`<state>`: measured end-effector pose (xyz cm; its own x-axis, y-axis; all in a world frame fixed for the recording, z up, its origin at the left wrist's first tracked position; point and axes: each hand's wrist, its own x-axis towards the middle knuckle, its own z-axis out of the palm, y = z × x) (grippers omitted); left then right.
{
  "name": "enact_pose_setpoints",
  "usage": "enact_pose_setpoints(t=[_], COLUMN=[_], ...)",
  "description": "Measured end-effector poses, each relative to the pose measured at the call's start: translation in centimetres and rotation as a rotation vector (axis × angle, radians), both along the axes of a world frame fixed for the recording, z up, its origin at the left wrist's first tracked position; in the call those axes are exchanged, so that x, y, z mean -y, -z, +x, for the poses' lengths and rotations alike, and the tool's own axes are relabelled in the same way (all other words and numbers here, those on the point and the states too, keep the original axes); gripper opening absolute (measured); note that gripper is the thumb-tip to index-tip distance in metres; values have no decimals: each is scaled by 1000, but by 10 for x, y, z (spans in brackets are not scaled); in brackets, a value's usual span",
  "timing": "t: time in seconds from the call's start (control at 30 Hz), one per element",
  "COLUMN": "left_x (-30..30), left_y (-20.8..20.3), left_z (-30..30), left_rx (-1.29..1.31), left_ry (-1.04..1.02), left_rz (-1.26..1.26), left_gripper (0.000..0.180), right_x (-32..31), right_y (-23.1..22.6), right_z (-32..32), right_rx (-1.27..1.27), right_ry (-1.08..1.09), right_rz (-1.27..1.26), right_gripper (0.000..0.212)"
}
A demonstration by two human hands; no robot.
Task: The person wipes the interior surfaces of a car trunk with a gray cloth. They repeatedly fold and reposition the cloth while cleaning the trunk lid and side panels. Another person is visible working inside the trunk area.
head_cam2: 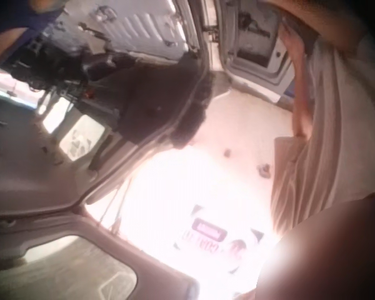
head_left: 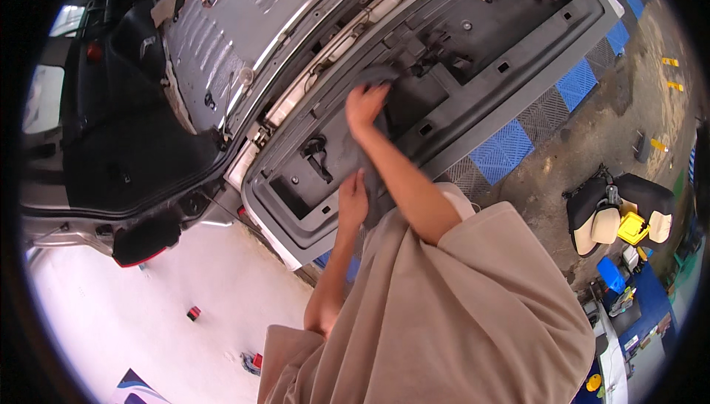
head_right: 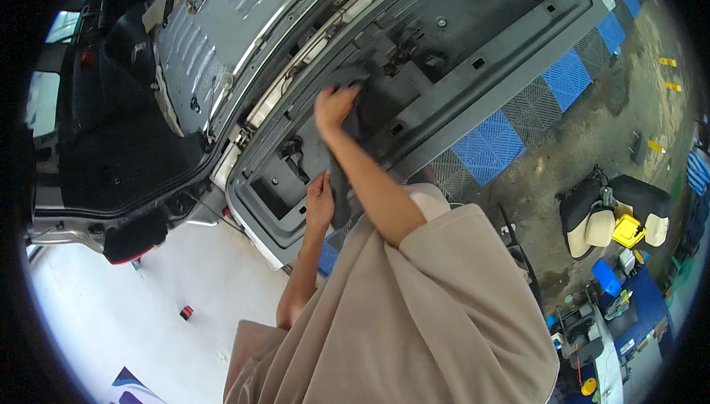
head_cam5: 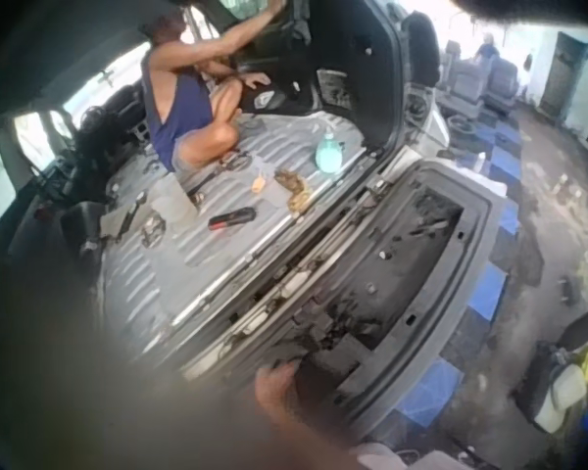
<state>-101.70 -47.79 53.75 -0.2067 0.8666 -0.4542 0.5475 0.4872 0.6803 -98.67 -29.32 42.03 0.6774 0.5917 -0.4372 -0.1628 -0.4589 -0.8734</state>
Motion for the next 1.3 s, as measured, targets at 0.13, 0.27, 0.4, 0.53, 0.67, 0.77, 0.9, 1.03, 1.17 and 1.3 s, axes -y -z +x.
enact_pose_setpoints(t=[0.13,0.27,0.4,0.53,0.67,0.77,0.9,1.03,1.17,1.3], left_x=[17,10,-12,-17,-13,-16,-21,-24,-30,-24], left_y=[-8,-11,-3,1,3,4,2,-4,-3,2], left_z=[-5,2,18,17,12,12,18,18,18,13], left_rx=[45,6,-6,-39,-19,-25,-2,-12,14,-11], left_ry=[-44,9,68,74,99,61,61,37,20,31], left_rz=[-9,-25,-11,11,40,-55,88,-29,50,39], left_gripper=[34,38,40,38,37,37,38,38,38,41], right_x=[49,-1,-51,-32,-34,-50,-53,-53,-65,-64], right_y=[3,-6,-21,-29,-16,-16,-36,-40,-16,2], right_z=[-52,12,70,43,53,73,71,61,71,75], right_rx=[-64,-31,179,323,26,84,107,-14,-24,26], right_ry=[-271,-261,-165,-95,-160,-198,-213,-56,66,0], right_rz=[98,18,-4,125,28,5,68,16,204,80], right_gripper=[48,43,36,36,45,41,38,31,30,31])
